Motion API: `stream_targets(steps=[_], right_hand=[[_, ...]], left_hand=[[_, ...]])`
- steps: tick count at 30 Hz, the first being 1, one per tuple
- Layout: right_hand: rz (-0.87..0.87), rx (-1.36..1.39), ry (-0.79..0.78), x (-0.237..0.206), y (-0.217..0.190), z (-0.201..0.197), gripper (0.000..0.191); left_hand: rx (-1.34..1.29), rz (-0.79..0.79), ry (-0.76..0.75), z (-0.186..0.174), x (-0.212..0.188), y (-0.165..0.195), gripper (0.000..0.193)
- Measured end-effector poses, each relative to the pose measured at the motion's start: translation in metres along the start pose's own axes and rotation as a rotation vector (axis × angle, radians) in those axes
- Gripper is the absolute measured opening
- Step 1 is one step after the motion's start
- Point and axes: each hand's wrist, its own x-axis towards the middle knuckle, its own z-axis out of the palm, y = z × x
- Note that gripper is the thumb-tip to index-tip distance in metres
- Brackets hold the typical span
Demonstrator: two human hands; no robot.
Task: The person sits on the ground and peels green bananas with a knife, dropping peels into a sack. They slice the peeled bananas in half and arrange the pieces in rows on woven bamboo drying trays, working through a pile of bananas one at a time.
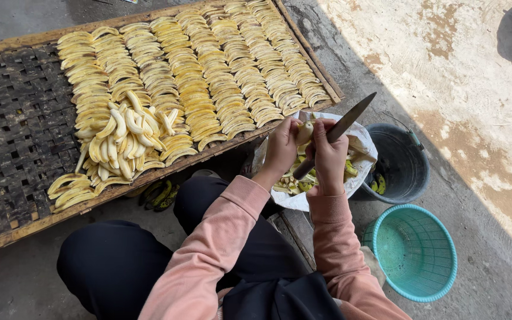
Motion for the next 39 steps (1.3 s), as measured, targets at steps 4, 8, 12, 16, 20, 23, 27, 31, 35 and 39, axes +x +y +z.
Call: stream_targets(steps=[4,8,12,16,20,23,27,31,35,39], right_hand=[[-0.041,0.014,-0.127,-0.004,0.006,-0.005,0.011],[0.01,-0.17,-0.113,0.001,0.011,-0.015,0.008],[0.178,-0.22,-0.223,0.011,0.009,-0.027,0.01],[-0.007,0.058,-0.003,0.021,-0.01,-0.047,0.012],[-0.034,-0.031,0.11,0.015,-0.032,-0.063,0.02],[0.065,-0.144,0.085,-0.012,-0.029,-0.053,0.032],[0.192,-0.064,-0.189,-0.056,-0.002,-0.016,0.047],[0.099,-0.3,-0.357,-0.076,0.017,0.013,0.056],[-0.049,-0.421,-0.459,-0.073,0.022,0.026,0.054],[-0.049,-0.42,-0.462,-0.07,0.024,0.026,0.053]], left_hand=[[0.355,0.263,0.29,0.001,0.003,-0.013,0.03],[-0.942,-0.68,-0.428,-0.021,0.011,-0.018,0.068],[-0.604,-0.252,-0.671,-0.041,0.016,-0.003,0.078],[-0.42,-0.27,-0.779,-0.043,0.018,0.009,0.075],[-0.642,-0.476,-0.481,-0.041,0.025,0.002,0.042],[-0.878,-0.517,-0.144,-0.036,0.031,-0.008,0.044],[-0.919,-0.471,0.246,-0.032,0.037,-0.014,0.041],[-0.867,-0.476,0.381,-0.038,0.037,-0.014,0.034],[-0.931,-0.493,0.4,-0.039,0.038,-0.014,0.03],[-0.94,-0.507,0.411,-0.037,0.038,-0.018,0.028]])
